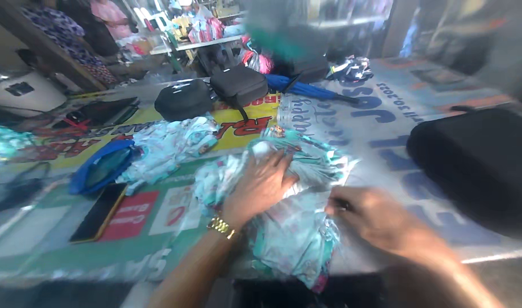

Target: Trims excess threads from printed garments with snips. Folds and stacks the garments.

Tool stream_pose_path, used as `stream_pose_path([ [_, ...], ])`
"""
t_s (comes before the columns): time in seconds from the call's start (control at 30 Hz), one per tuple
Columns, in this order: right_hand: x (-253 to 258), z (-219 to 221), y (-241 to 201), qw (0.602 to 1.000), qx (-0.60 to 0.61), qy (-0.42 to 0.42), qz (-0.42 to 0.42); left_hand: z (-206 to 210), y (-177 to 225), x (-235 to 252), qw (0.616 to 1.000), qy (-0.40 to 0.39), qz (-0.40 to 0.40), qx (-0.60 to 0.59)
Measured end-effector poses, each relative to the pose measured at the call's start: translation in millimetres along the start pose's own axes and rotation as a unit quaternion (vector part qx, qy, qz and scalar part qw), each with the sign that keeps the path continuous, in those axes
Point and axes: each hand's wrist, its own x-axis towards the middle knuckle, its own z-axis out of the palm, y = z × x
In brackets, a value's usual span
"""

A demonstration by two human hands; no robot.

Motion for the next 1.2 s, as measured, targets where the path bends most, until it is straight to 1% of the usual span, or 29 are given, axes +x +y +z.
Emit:
stream_pose_path([
  [0.03,-5.2,7.8,1.8,0.999,-0.010,-0.034,0.004,1.4,3.1,-1.9,1.000,0.018,-0.001,-0.008],
  [0.07,-10.3,15.2,2.4,0.999,-0.014,-0.051,0.001,1.2,5.8,-5.2,0.998,0.054,-0.005,-0.030],
  [0.1,-15.6,22.6,2.9,0.998,-0.025,-0.052,-0.009,-1.7,10.6,-10.4,0.993,0.102,-0.011,-0.058],
  [0.17,-24.6,37.0,8.0,0.999,-0.027,-0.011,-0.030,-15.0,29.5,-28.3,0.975,0.203,-0.024,-0.088],
  [0.2,-28.4,41.1,11.2,1.000,-0.007,0.008,-0.026,-20.0,42.3,-41.1,0.966,0.243,-0.016,-0.089],
  [0.23,-30.7,42.8,13.9,0.999,0.027,0.021,-0.016,-21.3,54.4,-54.9,0.961,0.259,0.004,-0.096],
  [0.27,-31.7,42.8,15.1,0.997,0.071,0.029,0.001,-20.0,65.4,-68.4,0.964,0.238,0.030,-0.115],
  [0.3,-32.2,41.2,14.5,0.992,0.121,0.031,0.019,-16.1,76.8,-79.4,0.971,0.195,0.050,-0.130],
  [0.33,-32.1,39.6,12.3,0.983,0.177,0.030,0.037,-9.4,87.7,-87.3,0.977,0.159,0.060,-0.130],
  [0.37,-31.0,39.0,9.3,0.973,0.225,0.029,0.050,-0.5,96.1,-92.2,0.981,0.145,0.059,-0.115],
  [0.43,-28.0,40.7,3.7,0.960,0.271,0.032,0.064,17.4,104.6,-96.3,0.979,0.170,0.034,-0.105],
  [0.47,-27.2,41.9,2.8,0.958,0.276,0.039,0.059,21.6,106.7,-97.8,0.972,0.186,0.010,-0.140],
  [0.5,-27.1,43.1,3.3,0.957,0.282,0.055,0.045,21.8,108.4,-99.4,0.959,0.195,-0.019,-0.205],
  [0.53,-27.9,44.0,4.4,0.953,0.291,0.077,0.031,19.4,109.8,-101.5,0.936,0.192,-0.047,-0.292],
  [0.57,-28.8,44.8,5.5,0.948,0.300,0.104,0.017,15.7,110.6,-102.9,0.902,0.189,-0.068,-0.383],
  [0.63,-30.1,45.4,3.9,0.935,0.323,0.148,-0.001,7.8,112.7,-103.1,0.824,0.190,-0.076,-0.528],
  [0.7,-32.9,46.7,-4.5,0.926,0.350,0.143,-0.014,3.6,118.1,-102.2,0.763,0.192,-0.071,-0.614],
  [0.77,-35.4,53.2,-11.9,0.919,0.377,0.109,-0.034,5.0,123.9,-99.6,0.710,0.200,-0.068,-0.672],
  [0.8,-35.7,57.5,-13.3,0.914,0.392,0.099,-0.043,7.1,125.1,-98.5,0.688,0.206,-0.063,-0.693],
  [0.83,-35.6,59.6,-13.0,0.907,0.408,0.096,-0.048,9.3,124.9,-97.3,0.676,0.215,-0.053,-0.703],
  [0.87,-35.5,59.4,-11.4,0.901,0.418,0.100,-0.050,10.8,123.5,-96.6,0.676,0.230,-0.040,-0.699],
  [0.93,-37.2,54.4,-7.0,0.907,0.401,0.123,-0.046,8.0,117.5,-97.5,0.703,0.278,-0.022,-0.655],
  [0.97,-39.5,50.2,-4.6,0.919,0.365,0.142,-0.048,3.7,112.9,-99.6,0.718,0.303,-0.013,-0.627],
  [1.03,-47.2,41.2,0.7,0.952,0.233,0.180,-0.083,-7.0,104.8,-107.3,0.749,0.330,0.029,-0.574],
  [1.07,-51.6,37.6,3.3,0.963,0.155,0.186,-0.117,-11.4,100.5,-113.9,0.775,0.318,0.064,-0.542],
  [1.13,-60.3,35.4,3.7,0.971,-0.005,0.172,-0.169,-10.6,90.2,-129.2,0.846,0.254,0.138,-0.449],
  [1.2,-68.8,40.0,-1.5,0.972,-0.122,0.115,-0.166,0.6,81.9,-142.3,0.919,0.184,0.168,-0.305],
])
